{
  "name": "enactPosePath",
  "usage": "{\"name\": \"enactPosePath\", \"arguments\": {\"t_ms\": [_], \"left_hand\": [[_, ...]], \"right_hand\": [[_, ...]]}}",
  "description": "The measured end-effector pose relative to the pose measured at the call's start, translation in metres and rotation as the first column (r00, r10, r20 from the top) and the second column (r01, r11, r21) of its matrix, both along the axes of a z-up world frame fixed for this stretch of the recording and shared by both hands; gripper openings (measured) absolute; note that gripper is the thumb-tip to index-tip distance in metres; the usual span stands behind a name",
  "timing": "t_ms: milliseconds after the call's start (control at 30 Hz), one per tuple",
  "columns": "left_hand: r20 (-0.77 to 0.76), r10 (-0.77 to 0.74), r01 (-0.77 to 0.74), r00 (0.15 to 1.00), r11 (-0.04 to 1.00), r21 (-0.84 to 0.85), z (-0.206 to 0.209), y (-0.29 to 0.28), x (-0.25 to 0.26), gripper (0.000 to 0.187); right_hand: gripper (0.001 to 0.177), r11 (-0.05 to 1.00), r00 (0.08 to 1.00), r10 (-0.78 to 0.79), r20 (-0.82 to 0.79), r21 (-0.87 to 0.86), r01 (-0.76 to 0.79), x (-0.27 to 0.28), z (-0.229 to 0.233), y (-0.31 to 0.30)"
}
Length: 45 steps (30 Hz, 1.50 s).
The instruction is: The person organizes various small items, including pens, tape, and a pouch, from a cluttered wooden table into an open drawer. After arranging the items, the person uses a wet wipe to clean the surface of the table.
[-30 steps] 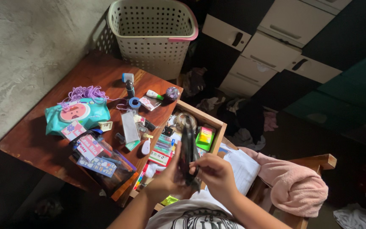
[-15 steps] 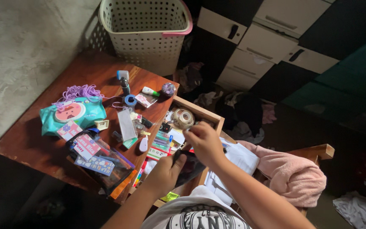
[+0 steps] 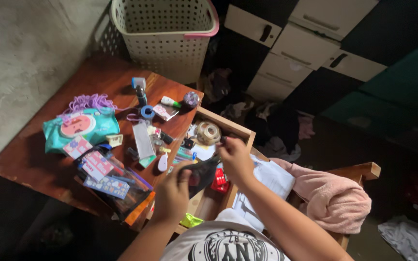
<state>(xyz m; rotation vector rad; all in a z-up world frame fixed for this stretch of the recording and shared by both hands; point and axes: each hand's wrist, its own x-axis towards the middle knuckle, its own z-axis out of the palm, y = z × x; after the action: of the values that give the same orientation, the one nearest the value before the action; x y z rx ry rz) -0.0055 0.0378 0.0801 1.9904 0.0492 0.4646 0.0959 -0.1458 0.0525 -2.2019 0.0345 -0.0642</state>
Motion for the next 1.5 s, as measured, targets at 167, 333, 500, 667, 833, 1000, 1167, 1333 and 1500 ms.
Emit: {"name": "enactPosePath", "arguments": {"t_ms": [167,333,500,667,833,1000,1167,1333,1500], "left_hand": [[0.061,-0.036,0.042,0.997,0.995,-0.094,0.025,0.026,0.003,0.026],[0.011,-0.168,0.168,0.986,0.984,-0.06,0.006,0.047,0.016,0.031],[-0.102,-0.285,0.247,0.953,0.927,-0.282,-0.058,0.063,0.032,0.041],[-0.448,-0.26,0.092,0.856,0.927,-0.363,-0.104,0.047,0.045,0.041],[-0.507,-0.032,0.0,0.861,0.998,-0.063,-0.165,0.035,0.022,0.055],[-0.57,-0.075,0.259,0.818,0.933,0.249,-0.206,0.031,-0.049,0.068],[-0.637,-0.186,0.574,0.748,0.663,0.48,-0.218,0.037,-0.068,0.063],[-0.863,-0.14,0.799,0.485,0.473,0.372,-0.21,0.043,-0.061,0.072],[-0.942,-0.019,0.879,0.334,0.368,0.304,-0.215,0.038,-0.044,0.086]], "right_hand": [[0.032,0.979,0.978,-0.182,-0.099,-0.108,0.172,0.042,-0.01,-0.051],[0.034,0.996,0.92,0.064,0.386,-0.08,-0.036,0.032,-0.008,-0.046],[0.072,0.677,0.674,0.736,-0.065,0.055,-0.734,-0.002,0.013,-0.027],[0.06,0.601,0.468,0.744,-0.476,0.173,-0.78,-0.017,-0.024,-0.013],[0.053,0.694,0.487,0.635,-0.601,0.166,-0.7,-0.008,-0.129,-0.035],[0.05,0.713,0.454,0.604,-0.655,0.189,-0.676,-0.023,-0.227,-0.034],[0.051,0.663,0.426,0.64,-0.64,0.18,-0.726,-0.051,-0.293,0.008],[0.066,0.536,0.381,0.533,-0.756,-0.048,-0.843,-0.06,-0.279,0.029],[0.073,0.597,0.706,0.512,-0.489,-0.388,-0.702,-0.079,-0.241,0.024]]}}
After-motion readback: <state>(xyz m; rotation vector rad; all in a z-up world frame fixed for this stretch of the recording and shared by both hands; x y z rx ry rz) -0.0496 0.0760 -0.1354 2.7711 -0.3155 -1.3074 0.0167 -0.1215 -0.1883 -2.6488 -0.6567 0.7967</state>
